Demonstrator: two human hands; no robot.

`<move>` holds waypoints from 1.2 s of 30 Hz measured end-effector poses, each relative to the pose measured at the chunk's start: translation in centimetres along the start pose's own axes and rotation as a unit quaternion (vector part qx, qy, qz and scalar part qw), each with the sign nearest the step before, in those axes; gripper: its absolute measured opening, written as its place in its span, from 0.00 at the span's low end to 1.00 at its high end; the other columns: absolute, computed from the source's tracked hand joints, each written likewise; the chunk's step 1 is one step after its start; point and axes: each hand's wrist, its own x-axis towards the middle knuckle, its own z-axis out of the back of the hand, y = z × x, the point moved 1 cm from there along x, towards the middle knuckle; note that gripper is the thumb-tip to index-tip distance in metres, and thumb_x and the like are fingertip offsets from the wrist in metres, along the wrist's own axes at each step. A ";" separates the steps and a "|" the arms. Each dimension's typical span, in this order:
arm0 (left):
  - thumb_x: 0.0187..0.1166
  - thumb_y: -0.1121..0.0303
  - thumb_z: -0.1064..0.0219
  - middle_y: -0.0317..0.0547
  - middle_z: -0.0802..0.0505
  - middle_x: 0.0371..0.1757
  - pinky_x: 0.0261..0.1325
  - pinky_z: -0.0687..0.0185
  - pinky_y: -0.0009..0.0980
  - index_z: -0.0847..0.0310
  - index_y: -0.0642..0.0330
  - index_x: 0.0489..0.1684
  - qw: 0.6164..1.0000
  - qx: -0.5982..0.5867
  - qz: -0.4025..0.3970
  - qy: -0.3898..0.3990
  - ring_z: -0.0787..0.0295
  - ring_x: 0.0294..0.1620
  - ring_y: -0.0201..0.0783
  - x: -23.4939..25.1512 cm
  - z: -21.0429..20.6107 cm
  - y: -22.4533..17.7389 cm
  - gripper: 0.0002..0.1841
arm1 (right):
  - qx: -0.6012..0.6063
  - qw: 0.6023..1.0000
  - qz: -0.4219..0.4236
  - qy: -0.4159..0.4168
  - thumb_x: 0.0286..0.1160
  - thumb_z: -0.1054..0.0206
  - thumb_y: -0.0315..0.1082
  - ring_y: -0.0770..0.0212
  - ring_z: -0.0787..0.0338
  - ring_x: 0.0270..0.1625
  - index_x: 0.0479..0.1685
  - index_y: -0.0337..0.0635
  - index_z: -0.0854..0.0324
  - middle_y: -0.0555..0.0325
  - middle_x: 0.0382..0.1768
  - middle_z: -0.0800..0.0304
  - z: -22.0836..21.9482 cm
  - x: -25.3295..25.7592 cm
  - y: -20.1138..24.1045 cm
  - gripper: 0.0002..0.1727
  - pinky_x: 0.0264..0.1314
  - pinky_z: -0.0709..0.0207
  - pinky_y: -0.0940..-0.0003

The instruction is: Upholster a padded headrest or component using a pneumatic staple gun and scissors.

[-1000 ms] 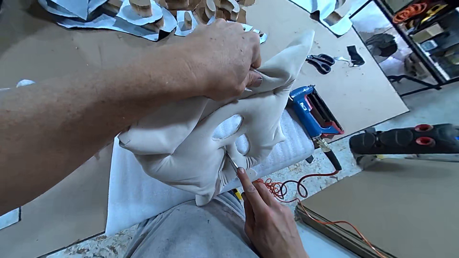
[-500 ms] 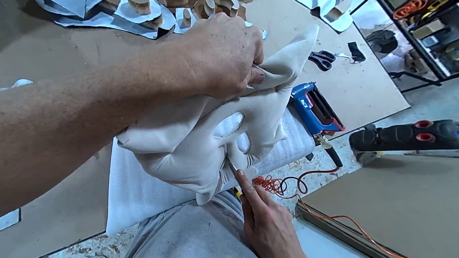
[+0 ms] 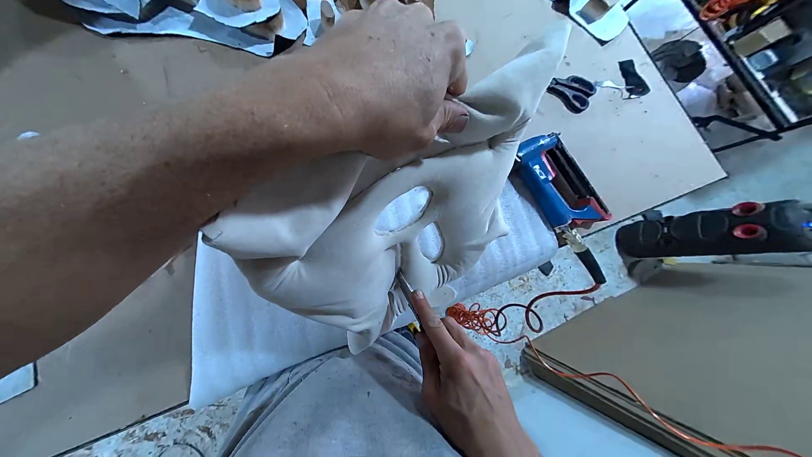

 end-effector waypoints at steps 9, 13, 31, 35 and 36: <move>0.88 0.44 0.47 0.36 0.20 0.26 0.35 0.30 0.50 0.16 0.46 0.34 1.000 -0.007 0.008 -0.001 0.19 0.33 0.42 0.2 -0.3 0.3 0.21 | 0.049 0.998 -0.029 0.027 0.77 0.44 0.34 0.65 0.18 0.19 0.75 0.44 0.17 0.56 0.31 0.11 0.4 -0.3 0.2 0.27 0.19 0.23 0.68; 0.88 0.43 0.47 0.36 0.18 0.28 0.36 0.29 0.51 0.15 0.44 0.38 1.000 -0.003 0.009 0.000 0.18 0.35 0.42 0.1 -0.3 0.2 0.21 | 0.048 0.998 -0.037 0.036 0.77 0.44 0.35 0.65 0.18 0.19 0.75 0.44 0.17 0.58 0.29 0.13 0.3 -0.3 0.4 0.27 0.19 0.24 0.68; 0.92 0.52 0.47 0.42 0.16 0.20 0.19 0.19 0.39 0.14 0.56 0.40 0.897 -0.312 0.291 -0.114 0.20 0.14 0.36 -9.0 -3.9 10.3 0.21 | 0.142 0.971 -0.185 -0.051 0.83 0.44 0.40 0.59 0.10 0.34 0.69 0.30 0.22 0.49 0.43 0.10 9.1 4.9 -12.1 0.24 0.34 0.14 0.55; 0.92 0.50 0.48 0.45 0.17 0.21 0.18 0.18 0.39 0.17 0.57 0.47 0.799 -0.388 0.430 -0.164 0.21 0.14 0.39 -14.8 -10.7 11.2 0.21 | 0.014 0.983 -0.156 -0.096 0.85 0.39 0.34 0.26 0.13 0.57 0.71 0.34 0.19 0.27 0.60 0.16 2.8 13.5 -18.4 0.21 0.55 0.24 0.24; 0.91 0.50 0.47 0.46 0.16 0.20 0.18 0.17 0.40 0.16 0.57 0.47 0.784 -0.402 0.441 -0.170 0.20 0.14 0.41 -15.8 -12.5 11.5 0.21 | 0.003 0.986 -0.145 -0.085 0.84 0.39 0.33 0.27 0.13 0.57 0.72 0.36 0.19 0.28 0.61 0.16 1.6 15.0 -18.9 0.21 0.55 0.23 0.25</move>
